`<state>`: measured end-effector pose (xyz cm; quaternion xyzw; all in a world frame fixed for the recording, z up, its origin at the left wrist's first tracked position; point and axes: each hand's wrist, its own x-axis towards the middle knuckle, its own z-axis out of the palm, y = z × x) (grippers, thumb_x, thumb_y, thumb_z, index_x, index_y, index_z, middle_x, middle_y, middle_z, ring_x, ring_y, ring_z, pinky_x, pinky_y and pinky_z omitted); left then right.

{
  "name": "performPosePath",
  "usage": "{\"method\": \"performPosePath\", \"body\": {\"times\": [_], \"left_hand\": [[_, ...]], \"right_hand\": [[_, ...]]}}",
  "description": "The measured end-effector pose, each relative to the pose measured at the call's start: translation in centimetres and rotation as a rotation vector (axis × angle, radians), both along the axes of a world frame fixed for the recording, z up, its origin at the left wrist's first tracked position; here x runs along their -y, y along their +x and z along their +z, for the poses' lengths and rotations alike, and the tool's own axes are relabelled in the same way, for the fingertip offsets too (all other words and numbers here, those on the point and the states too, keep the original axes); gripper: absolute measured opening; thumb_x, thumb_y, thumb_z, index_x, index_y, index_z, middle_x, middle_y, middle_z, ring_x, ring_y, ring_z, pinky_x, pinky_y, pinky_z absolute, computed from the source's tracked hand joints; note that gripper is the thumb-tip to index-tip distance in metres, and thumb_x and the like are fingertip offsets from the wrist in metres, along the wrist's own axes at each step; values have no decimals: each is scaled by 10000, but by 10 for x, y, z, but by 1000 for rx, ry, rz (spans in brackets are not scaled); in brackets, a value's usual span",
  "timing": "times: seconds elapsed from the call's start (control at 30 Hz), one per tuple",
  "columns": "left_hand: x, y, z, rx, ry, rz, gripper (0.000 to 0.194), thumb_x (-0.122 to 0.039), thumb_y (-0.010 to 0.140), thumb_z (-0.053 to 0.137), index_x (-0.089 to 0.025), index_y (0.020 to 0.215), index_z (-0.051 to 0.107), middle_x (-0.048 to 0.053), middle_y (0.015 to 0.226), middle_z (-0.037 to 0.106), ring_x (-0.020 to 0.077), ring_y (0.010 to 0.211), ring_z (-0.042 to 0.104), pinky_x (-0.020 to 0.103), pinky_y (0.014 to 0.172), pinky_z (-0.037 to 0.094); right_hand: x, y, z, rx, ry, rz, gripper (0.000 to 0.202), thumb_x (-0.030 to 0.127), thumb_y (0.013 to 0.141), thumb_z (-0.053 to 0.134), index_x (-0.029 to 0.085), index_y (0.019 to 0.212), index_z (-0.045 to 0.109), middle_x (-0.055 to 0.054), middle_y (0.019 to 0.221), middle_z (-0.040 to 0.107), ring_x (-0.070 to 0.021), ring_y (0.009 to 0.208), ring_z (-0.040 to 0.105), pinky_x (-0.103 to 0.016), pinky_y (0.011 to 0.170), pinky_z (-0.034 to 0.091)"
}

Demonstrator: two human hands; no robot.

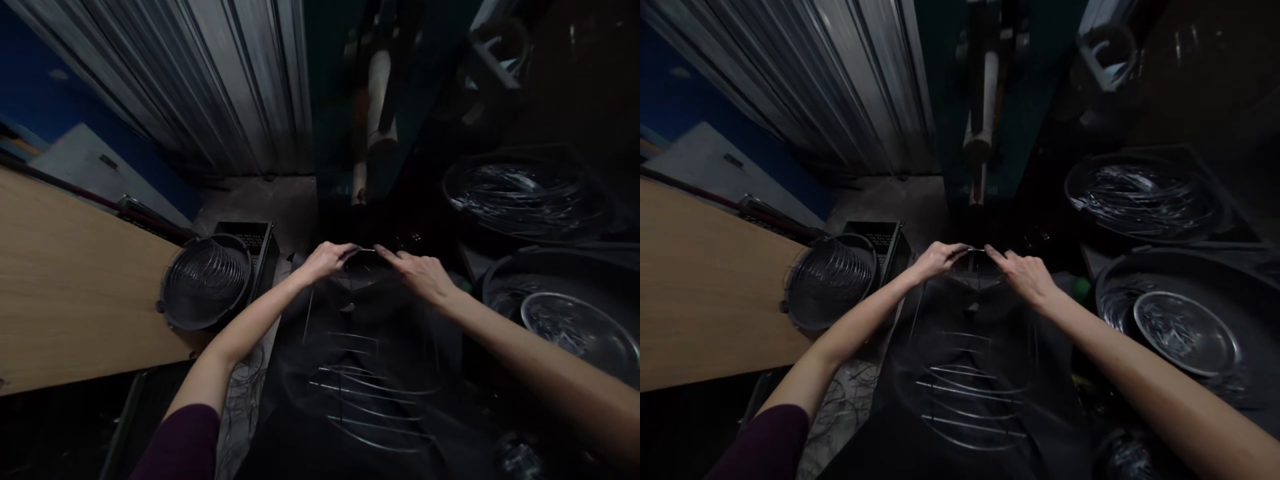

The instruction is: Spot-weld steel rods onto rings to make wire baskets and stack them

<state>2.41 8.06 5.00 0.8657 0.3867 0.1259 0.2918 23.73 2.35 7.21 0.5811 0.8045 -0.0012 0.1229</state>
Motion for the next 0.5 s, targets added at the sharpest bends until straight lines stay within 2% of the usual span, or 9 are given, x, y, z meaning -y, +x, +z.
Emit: {"method": "performPosePath", "body": {"times": [0.1, 0.2, 0.33, 0.5], "left_hand": [[-29, 0, 25, 157, 7, 8, 373, -370, 962, 389, -200, 1200, 621, 27, 1140, 696, 143, 1033, 653, 191, 876, 461], [-47, -2, 42, 48, 70, 63, 394, -423, 954, 388, -223, 1190, 633, 22, 1086, 711, 166, 994, 662, 219, 843, 471], [-61, 2, 51, -132, 166, 170, 372, -447, 935, 416, -271, 1152, 662, 29, 1055, 721, 198, 970, 663, 264, 825, 480], [-81, 11, 54, -100, 157, 170, 366, -425, 926, 440, -261, 1166, 664, 40, 1100, 711, 203, 1001, 653, 270, 839, 479]], "right_hand": [[-28, 4, 23, -6, 105, -28, 568, 129, 909, 335, 270, 1458, 372, -101, 965, 681, -229, 702, 654, -288, 551, 412], [-50, 5, 36, -54, 110, -17, 543, 158, 919, 334, 305, 1437, 402, -78, 980, 696, -232, 746, 655, -282, 562, 401], [-70, 6, 35, -115, 136, -40, 491, 210, 931, 336, 286, 1399, 464, -81, 960, 705, -233, 753, 654, -277, 568, 392], [-87, 11, 30, -155, 168, -100, 451, 271, 943, 341, 288, 1361, 508, -84, 928, 708, -229, 732, 657, -269, 574, 398]]}}
